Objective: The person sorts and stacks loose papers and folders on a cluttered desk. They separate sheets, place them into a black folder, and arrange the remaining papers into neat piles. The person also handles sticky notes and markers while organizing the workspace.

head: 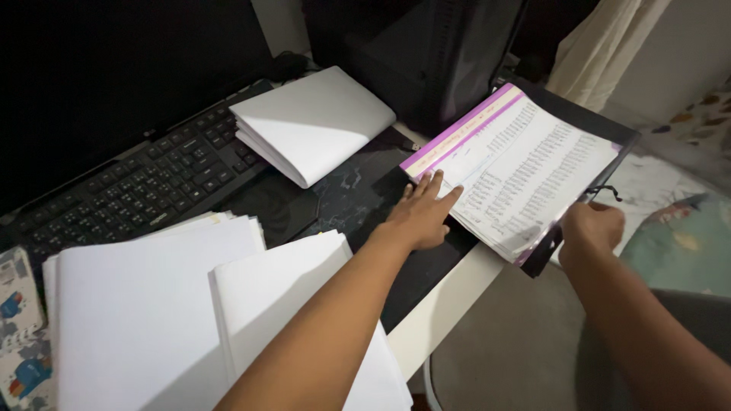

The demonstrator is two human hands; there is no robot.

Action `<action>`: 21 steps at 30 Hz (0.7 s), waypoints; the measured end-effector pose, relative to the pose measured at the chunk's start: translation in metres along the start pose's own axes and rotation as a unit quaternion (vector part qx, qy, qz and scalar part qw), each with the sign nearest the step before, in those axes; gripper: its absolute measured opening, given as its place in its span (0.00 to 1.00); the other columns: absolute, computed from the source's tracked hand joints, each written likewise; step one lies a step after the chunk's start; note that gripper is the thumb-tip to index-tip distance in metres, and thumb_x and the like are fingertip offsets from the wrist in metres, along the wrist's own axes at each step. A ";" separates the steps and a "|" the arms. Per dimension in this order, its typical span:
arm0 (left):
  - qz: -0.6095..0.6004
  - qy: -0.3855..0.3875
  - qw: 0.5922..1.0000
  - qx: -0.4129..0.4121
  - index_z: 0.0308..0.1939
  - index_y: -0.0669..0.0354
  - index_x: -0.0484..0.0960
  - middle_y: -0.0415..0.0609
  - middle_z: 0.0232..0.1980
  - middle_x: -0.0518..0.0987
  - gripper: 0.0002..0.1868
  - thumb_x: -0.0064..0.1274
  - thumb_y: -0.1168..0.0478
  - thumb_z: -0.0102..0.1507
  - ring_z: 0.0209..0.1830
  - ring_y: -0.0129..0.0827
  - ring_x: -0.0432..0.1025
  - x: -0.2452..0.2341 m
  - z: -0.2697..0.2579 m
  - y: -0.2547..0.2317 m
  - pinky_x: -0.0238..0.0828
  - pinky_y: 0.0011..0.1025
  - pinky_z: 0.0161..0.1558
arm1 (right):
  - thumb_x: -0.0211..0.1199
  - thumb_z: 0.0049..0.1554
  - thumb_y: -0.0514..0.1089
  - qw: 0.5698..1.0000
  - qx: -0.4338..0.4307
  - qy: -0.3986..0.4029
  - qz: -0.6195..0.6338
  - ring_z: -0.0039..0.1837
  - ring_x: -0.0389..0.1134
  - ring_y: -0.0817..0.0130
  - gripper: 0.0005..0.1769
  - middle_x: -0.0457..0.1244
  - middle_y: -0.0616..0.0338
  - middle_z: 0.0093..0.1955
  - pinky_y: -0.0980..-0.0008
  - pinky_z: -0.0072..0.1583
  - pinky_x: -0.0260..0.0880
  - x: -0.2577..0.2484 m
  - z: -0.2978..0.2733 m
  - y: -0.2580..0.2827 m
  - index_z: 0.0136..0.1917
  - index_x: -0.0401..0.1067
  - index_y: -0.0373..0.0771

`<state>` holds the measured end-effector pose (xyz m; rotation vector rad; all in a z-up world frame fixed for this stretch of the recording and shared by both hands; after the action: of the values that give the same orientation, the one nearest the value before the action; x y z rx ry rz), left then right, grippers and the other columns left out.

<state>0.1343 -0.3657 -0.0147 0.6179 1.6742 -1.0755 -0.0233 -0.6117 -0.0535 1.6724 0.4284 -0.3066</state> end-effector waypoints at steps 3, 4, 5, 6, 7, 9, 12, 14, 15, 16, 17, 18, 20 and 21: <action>0.003 -0.055 0.998 -0.023 0.76 0.50 0.58 0.61 0.82 0.43 0.40 0.58 0.55 0.62 0.83 0.53 0.36 -0.023 -0.022 0.001 0.34 0.52 0.78 | 0.62 0.54 0.32 0.987 -0.145 -0.040 -0.048 0.52 0.70 0.62 0.21 0.68 0.48 0.53 0.64 0.51 0.71 -0.010 -0.021 0.018 0.62 0.69 0.32; 0.009 -0.096 0.994 -0.052 0.73 0.52 0.62 0.62 0.80 0.46 0.38 0.59 0.55 0.61 0.82 0.55 0.39 -0.032 -0.034 0.005 0.36 0.54 0.77 | 0.61 0.54 0.31 0.985 -0.170 -0.024 -0.012 0.52 0.70 0.62 0.22 0.68 0.47 0.54 0.65 0.51 0.71 -0.009 -0.033 0.023 0.63 0.67 0.31; 0.015 -0.137 0.987 -0.082 0.71 0.54 0.65 0.63 0.79 0.49 0.35 0.59 0.54 0.61 0.81 0.56 0.42 -0.041 -0.049 0.012 0.38 0.55 0.76 | 0.61 0.54 0.30 0.981 -0.195 -0.006 0.024 0.52 0.70 0.62 0.23 0.67 0.46 0.54 0.65 0.51 0.72 -0.006 -0.047 0.029 0.63 0.65 0.29; 0.022 -0.178 0.977 -0.112 0.68 0.57 0.69 0.64 0.77 0.53 0.34 0.60 0.54 0.60 0.80 0.58 0.44 -0.051 -0.066 0.020 0.39 0.57 0.74 | 0.60 0.56 0.31 0.981 -0.171 0.060 0.064 0.52 0.71 0.62 0.23 0.68 0.46 0.54 0.65 0.51 0.72 0.002 -0.061 0.031 0.65 0.64 0.30; 0.020 -0.242 0.959 -0.144 0.66 0.58 0.71 0.66 0.74 0.56 0.32 0.61 0.55 0.59 0.77 0.59 0.49 -0.060 -0.088 0.028 0.44 0.56 0.73 | 0.59 0.57 0.31 0.976 -0.145 0.127 0.101 0.52 0.71 0.62 0.24 0.68 0.47 0.53 0.65 0.51 0.73 0.013 -0.077 0.034 0.66 0.62 0.30; 0.019 -0.365 0.907 -0.209 0.62 0.62 0.75 0.69 0.69 0.64 0.29 0.62 0.58 0.57 0.71 0.60 0.59 -0.070 -0.139 0.043 0.54 0.53 0.70 | 0.55 0.58 0.31 0.952 -0.084 0.268 0.119 0.51 0.71 0.62 0.23 0.69 0.48 0.52 0.65 0.50 0.73 0.036 -0.117 0.034 0.67 0.63 0.32; 0.063 -0.461 0.821 -0.330 0.56 0.70 0.76 0.74 0.61 0.69 0.30 0.64 0.60 0.53 0.63 0.60 0.65 -0.070 -0.225 0.069 0.67 0.47 0.59 | 0.61 0.60 0.37 0.875 -0.060 0.476 0.060 0.50 0.71 0.62 0.17 0.68 0.49 0.49 0.67 0.52 0.73 0.071 -0.195 0.022 0.61 0.71 0.29; 0.072 -0.403 0.798 -0.442 0.55 0.74 0.75 0.76 0.58 0.69 0.30 0.64 0.58 0.54 0.58 0.59 0.67 -0.064 -0.271 0.087 0.72 0.44 0.53 | 0.62 0.58 0.39 0.860 -0.058 0.508 -0.004 0.49 0.73 0.60 0.16 0.69 0.49 0.49 0.64 0.53 0.74 0.078 -0.234 0.011 0.59 0.72 0.29; 0.041 -0.341 0.796 -0.499 0.53 0.74 0.75 0.74 0.56 0.70 0.28 0.63 0.56 0.56 0.56 0.58 0.69 -0.056 -0.289 0.097 0.72 0.43 0.52 | 0.62 0.58 0.39 0.851 -0.057 0.521 -0.037 0.49 0.74 0.59 0.16 0.69 0.48 0.49 0.62 0.53 0.75 0.080 -0.251 0.005 0.58 0.72 0.29; 0.007 -0.278 0.787 -0.551 0.52 0.74 0.74 0.73 0.54 0.71 0.28 0.63 0.54 0.58 0.54 0.57 0.70 -0.047 -0.305 0.105 0.73 0.42 0.52 | 0.61 0.59 0.40 0.846 -0.048 0.528 -0.058 0.51 0.73 0.59 0.16 0.69 0.48 0.49 0.62 0.54 0.75 0.081 -0.264 0.001 0.58 0.73 0.29; 0.014 -0.287 0.788 -0.545 0.50 0.75 0.75 0.72 0.52 0.73 0.28 0.63 0.53 0.59 0.52 0.56 0.72 -0.046 -0.316 0.107 0.74 0.42 0.52 | 0.61 0.60 0.41 0.842 -0.039 0.532 -0.079 0.52 0.73 0.59 0.17 0.70 0.49 0.50 0.61 0.55 0.75 0.082 -0.276 -0.004 0.58 0.74 0.28; 0.021 -0.295 0.790 -0.538 0.49 0.75 0.75 0.70 0.49 0.75 0.28 0.63 0.51 0.60 0.49 0.55 0.74 -0.045 -0.324 0.108 0.74 0.42 0.53 | 0.60 0.60 0.42 0.838 -0.031 0.536 -0.101 0.53 0.73 0.60 0.17 0.70 0.49 0.51 0.61 0.56 0.75 0.083 -0.287 -0.008 0.58 0.74 0.28; -0.014 -0.299 0.787 -0.539 0.48 0.73 0.77 0.67 0.47 0.78 0.27 0.61 0.49 0.62 0.48 0.54 0.76 -0.038 -0.335 0.110 0.74 0.43 0.53 | 0.60 0.61 0.42 0.848 -0.027 0.513 -0.127 0.55 0.72 0.55 0.18 0.69 0.46 0.52 0.59 0.56 0.74 0.082 -0.299 -0.011 0.58 0.75 0.26; -0.057 -0.296 0.782 -0.545 0.47 0.71 0.78 0.65 0.47 0.80 0.26 0.61 0.47 0.62 0.49 0.55 0.76 -0.034 -0.336 0.112 0.74 0.44 0.53 | 0.61 0.62 0.43 0.855 -0.025 0.499 -0.140 0.55 0.72 0.53 0.18 0.69 0.45 0.53 0.58 0.56 0.74 0.080 -0.304 -0.012 0.58 0.75 0.25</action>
<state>0.0779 -0.0148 0.0075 -0.5450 1.4420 -0.1652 0.0299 -0.3021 -0.0550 1.6088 1.4467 0.4111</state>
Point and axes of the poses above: each hand's wrist, its own z-axis towards the middle knuckle, its own x-axis out of the palm, y = z × x, the point moved 5 cm from there along z, towards the middle knuckle
